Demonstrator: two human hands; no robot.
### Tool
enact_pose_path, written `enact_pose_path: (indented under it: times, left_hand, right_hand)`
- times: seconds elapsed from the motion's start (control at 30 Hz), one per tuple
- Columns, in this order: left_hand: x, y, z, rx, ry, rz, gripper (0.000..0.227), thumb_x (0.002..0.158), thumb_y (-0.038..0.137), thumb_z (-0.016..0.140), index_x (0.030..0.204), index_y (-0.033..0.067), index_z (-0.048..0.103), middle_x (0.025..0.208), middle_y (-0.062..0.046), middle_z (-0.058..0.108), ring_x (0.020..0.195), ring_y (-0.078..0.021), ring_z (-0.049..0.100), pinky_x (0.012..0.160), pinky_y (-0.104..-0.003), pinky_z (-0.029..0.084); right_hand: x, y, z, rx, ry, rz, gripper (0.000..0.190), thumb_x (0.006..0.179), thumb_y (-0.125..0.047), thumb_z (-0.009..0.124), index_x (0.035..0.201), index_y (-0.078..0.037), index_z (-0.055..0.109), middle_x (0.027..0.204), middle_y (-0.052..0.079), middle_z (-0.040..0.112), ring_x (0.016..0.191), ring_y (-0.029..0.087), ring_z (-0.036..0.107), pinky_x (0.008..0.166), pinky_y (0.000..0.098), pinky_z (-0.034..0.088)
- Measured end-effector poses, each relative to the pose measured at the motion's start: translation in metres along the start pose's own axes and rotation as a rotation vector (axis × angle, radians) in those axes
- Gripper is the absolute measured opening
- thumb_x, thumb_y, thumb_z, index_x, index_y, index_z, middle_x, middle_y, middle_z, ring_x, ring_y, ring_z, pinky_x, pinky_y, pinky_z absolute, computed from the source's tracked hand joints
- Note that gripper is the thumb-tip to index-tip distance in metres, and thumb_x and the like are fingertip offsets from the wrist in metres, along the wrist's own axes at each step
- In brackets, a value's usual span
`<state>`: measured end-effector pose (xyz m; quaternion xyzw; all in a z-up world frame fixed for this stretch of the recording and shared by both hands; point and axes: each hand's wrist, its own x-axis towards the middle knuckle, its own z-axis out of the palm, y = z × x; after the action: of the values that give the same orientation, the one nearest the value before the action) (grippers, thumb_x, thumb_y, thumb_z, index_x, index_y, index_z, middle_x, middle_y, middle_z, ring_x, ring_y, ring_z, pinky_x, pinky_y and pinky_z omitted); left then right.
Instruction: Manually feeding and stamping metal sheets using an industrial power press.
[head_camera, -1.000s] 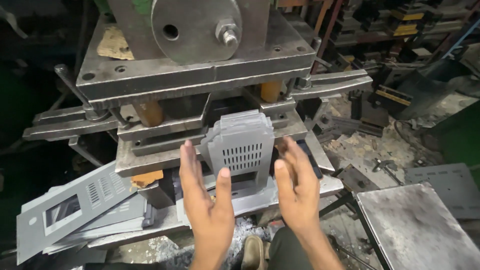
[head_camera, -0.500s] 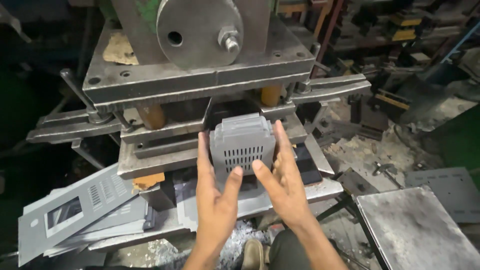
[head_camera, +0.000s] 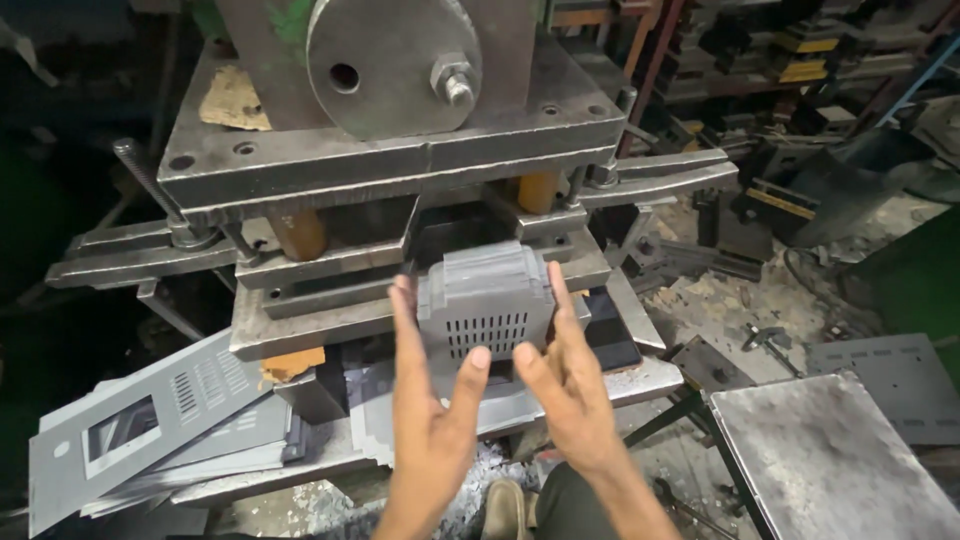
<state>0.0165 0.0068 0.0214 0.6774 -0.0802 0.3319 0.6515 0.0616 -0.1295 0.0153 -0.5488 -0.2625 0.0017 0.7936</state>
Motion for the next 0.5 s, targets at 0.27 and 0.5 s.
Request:
enact_pose_path:
  times: [0.27,0.5]
  left_hand:
    - [0.015,0.002,-0.002,-0.230,-0.127,-0.181,0.103,0.093,0.019,0.069,0.164,0.0023,-0.004,0.160,-0.023,0.037,0.140,-0.0290,0.048,0.115,-0.037,0.039]
    - [0.012,0.006,-0.002,-0.201,-0.123,-0.162,0.099,0.096,0.019,0.066,0.166,0.0016,-0.001,0.160,-0.023,0.041,0.141,-0.0269,0.049,0.117,-0.036,0.037]
  right_hand:
    - [0.010,0.004,0.002,-0.034,-0.064,-0.020,0.087,0.103,-0.020,0.057,0.166,-0.002,0.001,0.168,0.017,0.027,0.152,0.024,0.030,0.124,0.0377,0.021]
    - [0.003,0.020,-0.011,-0.097,0.002,-0.057,0.077,0.107,-0.025,0.054,0.166,0.002,0.012,0.172,0.017,0.025,0.153,0.022,0.031,0.126,0.0368,0.022]
